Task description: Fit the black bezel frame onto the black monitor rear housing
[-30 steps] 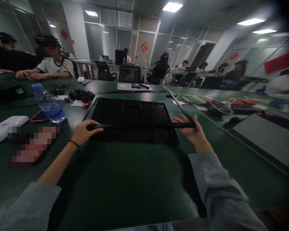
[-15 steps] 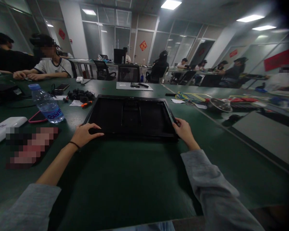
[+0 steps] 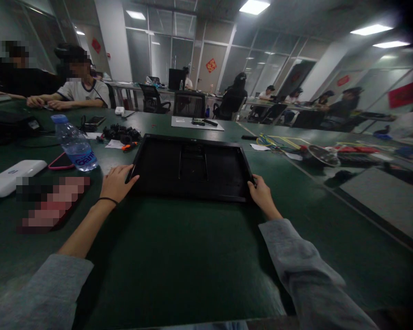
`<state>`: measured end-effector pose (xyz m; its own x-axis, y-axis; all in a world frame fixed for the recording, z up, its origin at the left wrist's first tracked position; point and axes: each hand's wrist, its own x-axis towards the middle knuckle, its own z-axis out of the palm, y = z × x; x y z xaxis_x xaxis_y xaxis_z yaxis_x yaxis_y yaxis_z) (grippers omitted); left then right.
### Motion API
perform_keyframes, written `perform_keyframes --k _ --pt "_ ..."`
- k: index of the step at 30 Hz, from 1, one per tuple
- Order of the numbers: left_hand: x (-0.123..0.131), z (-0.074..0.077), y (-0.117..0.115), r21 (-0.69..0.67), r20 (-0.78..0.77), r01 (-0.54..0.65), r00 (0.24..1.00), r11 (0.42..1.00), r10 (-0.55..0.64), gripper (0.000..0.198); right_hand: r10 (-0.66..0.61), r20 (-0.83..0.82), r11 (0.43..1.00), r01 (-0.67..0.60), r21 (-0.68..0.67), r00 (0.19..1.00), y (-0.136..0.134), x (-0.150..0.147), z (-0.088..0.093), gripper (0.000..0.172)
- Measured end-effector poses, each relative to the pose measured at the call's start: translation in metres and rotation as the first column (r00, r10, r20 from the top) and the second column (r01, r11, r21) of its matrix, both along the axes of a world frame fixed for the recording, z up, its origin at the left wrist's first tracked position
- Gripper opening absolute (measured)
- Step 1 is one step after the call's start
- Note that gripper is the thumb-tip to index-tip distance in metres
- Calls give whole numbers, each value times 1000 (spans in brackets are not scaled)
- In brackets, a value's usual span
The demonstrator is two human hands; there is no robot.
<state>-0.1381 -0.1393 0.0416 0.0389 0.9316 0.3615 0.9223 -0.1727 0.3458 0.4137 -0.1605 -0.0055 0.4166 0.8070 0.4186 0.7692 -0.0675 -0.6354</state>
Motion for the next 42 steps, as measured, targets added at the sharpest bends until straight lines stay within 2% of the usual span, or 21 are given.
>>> perform_keyframes --k 3,6,11,16,20,23,30,33,37,42 --pt "-6 -5 4 -146 8 -66 998 987 68 64 5 19 1000 -5 24 1000 6 -4 -2 48" --pt "-5 -7 6 -198 3 -87 996 976 89 58 9 31 1000 -9 16 999 12 -9 -2 49" --pt "0 -3 5 -159 -38 -154 988 975 150 55 2 58 998 -6 64 998 13 -18 8 48" --pt "0 1 2 -91 4 -163 986 982 164 50 -20 82 996 13 91 996 3 -19 19 51" --pt "-2 -3 4 -129 -35 -130 991 983 126 48 -1 85 994 -8 105 996 -1 -15 15 47" --pt "-4 -8 6 -171 -51 -121 992 978 114 51 17 80 998 -22 57 997 0 -13 9 45" --pt "-16 -17 15 -216 158 -31 985 976 67 58 40 79 998 -44 51 996 7 -11 4 46" --pt "-20 -19 18 -214 195 -80 973 974 123 59 61 37 996 -63 66 997 10 -9 2 44" --pt "-20 -18 17 -213 118 -158 975 964 186 56 107 -42 992 -103 74 993 15 -8 -2 42" --pt "-13 -18 15 -166 53 -214 973 963 225 60 93 -110 993 -85 76 990 19 -9 -2 44"
